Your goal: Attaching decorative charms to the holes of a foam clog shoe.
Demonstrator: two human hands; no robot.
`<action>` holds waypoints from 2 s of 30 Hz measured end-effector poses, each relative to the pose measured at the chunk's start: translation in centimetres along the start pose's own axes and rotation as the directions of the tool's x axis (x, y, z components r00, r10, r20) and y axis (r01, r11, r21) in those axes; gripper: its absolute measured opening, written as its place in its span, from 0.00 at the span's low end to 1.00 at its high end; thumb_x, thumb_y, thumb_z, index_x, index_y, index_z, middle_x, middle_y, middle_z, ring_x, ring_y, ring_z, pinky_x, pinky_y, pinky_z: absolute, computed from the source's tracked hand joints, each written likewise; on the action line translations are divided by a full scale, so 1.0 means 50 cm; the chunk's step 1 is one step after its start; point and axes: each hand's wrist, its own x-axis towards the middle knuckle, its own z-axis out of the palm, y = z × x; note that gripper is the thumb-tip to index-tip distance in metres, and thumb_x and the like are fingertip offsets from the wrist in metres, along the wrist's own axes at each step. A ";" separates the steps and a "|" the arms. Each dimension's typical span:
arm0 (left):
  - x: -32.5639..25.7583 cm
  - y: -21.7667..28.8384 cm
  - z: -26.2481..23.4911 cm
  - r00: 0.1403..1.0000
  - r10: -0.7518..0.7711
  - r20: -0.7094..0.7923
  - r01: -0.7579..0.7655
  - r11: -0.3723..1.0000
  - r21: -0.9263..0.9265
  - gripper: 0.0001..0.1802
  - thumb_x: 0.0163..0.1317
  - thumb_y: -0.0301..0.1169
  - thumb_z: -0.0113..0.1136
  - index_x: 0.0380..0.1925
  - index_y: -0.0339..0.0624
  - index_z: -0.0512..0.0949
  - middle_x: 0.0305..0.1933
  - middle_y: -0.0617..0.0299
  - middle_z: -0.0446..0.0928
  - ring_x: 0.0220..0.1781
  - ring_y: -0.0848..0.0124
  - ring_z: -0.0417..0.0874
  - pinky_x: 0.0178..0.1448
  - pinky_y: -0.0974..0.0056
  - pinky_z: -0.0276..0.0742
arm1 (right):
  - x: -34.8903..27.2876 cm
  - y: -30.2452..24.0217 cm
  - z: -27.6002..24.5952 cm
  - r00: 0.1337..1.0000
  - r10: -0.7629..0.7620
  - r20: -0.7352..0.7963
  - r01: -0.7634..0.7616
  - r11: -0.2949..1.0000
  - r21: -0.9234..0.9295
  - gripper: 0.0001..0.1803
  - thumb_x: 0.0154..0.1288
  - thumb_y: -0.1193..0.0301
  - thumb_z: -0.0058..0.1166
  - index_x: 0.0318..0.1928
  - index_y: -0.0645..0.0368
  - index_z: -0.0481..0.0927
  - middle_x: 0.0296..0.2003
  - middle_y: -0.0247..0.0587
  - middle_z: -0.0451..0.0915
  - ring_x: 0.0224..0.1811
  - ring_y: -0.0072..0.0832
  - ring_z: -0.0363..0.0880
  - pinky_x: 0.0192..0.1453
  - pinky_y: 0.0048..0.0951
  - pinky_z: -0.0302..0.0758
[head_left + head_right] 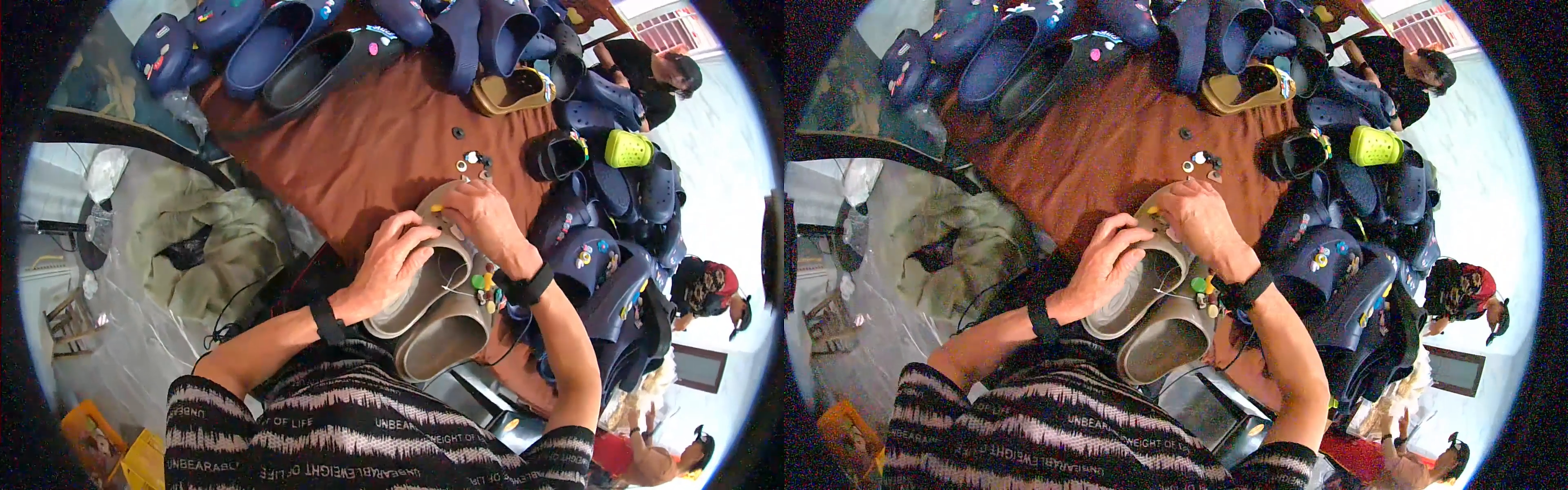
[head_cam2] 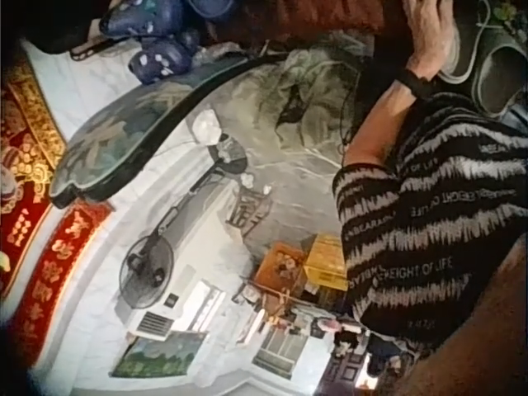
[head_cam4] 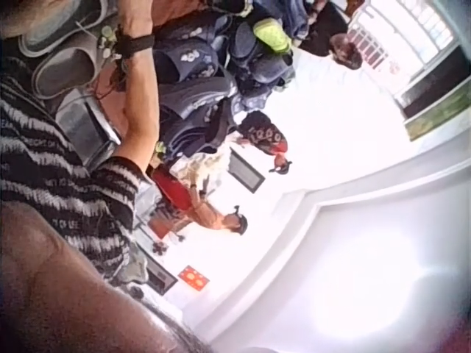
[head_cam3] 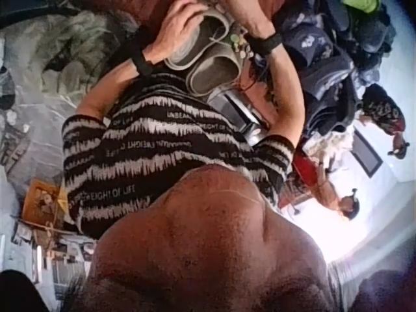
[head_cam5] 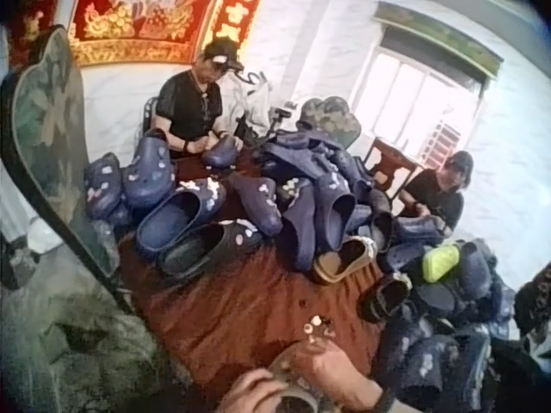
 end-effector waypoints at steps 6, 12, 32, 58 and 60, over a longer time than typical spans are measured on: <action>0.000 -0.001 0.000 1.000 0.008 -0.003 -0.008 0.999 0.032 0.14 0.68 0.31 0.58 0.52 0.42 0.78 0.58 0.50 0.70 0.62 0.51 0.71 0.67 0.55 0.68 | -0.010 -0.009 -0.014 0.987 -0.081 0.140 0.110 0.971 -0.210 0.11 0.58 0.72 0.59 0.42 0.50 0.85 0.41 0.38 0.81 0.52 0.37 0.78 0.61 0.41 0.70; 0.000 -0.005 0.005 1.000 0.012 0.012 -0.012 0.998 0.061 0.13 0.68 0.31 0.57 0.50 0.41 0.79 0.57 0.50 0.70 0.62 0.51 0.72 0.67 0.54 0.68 | -0.023 -0.015 -0.006 0.978 -0.031 0.206 0.087 0.958 -0.272 0.11 0.61 0.68 0.57 0.43 0.50 0.84 0.43 0.39 0.80 0.55 0.38 0.76 0.64 0.44 0.68; 0.000 0.000 0.003 0.999 0.044 -0.010 -0.043 0.995 0.085 0.13 0.68 0.30 0.57 0.51 0.42 0.78 0.55 0.52 0.71 0.60 0.52 0.72 0.65 0.54 0.69 | 0.055 0.007 -0.029 0.951 0.051 0.306 -0.053 0.999 -0.001 0.11 0.59 0.65 0.62 0.38 0.58 0.84 0.30 0.54 0.84 0.37 0.50 0.84 0.41 0.48 0.80; -0.001 0.000 0.003 0.999 0.043 0.022 -0.045 0.994 0.098 0.14 0.69 0.31 0.57 0.52 0.42 0.77 0.56 0.50 0.71 0.61 0.51 0.72 0.66 0.54 0.68 | 0.021 0.067 -0.032 0.972 0.103 0.211 -0.208 0.797 0.567 0.11 0.62 0.70 0.56 0.41 0.66 0.81 0.33 0.50 0.82 0.38 0.41 0.82 0.45 0.38 0.77; -0.002 0.002 0.004 0.998 0.050 0.025 -0.053 0.993 0.107 0.14 0.69 0.31 0.56 0.53 0.41 0.77 0.56 0.50 0.71 0.61 0.51 0.72 0.66 0.54 0.69 | 0.020 0.060 -0.033 0.991 0.105 0.078 -0.122 0.957 0.265 0.07 0.61 0.75 0.56 0.40 0.63 0.81 0.35 0.49 0.82 0.36 0.45 0.81 0.43 0.37 0.77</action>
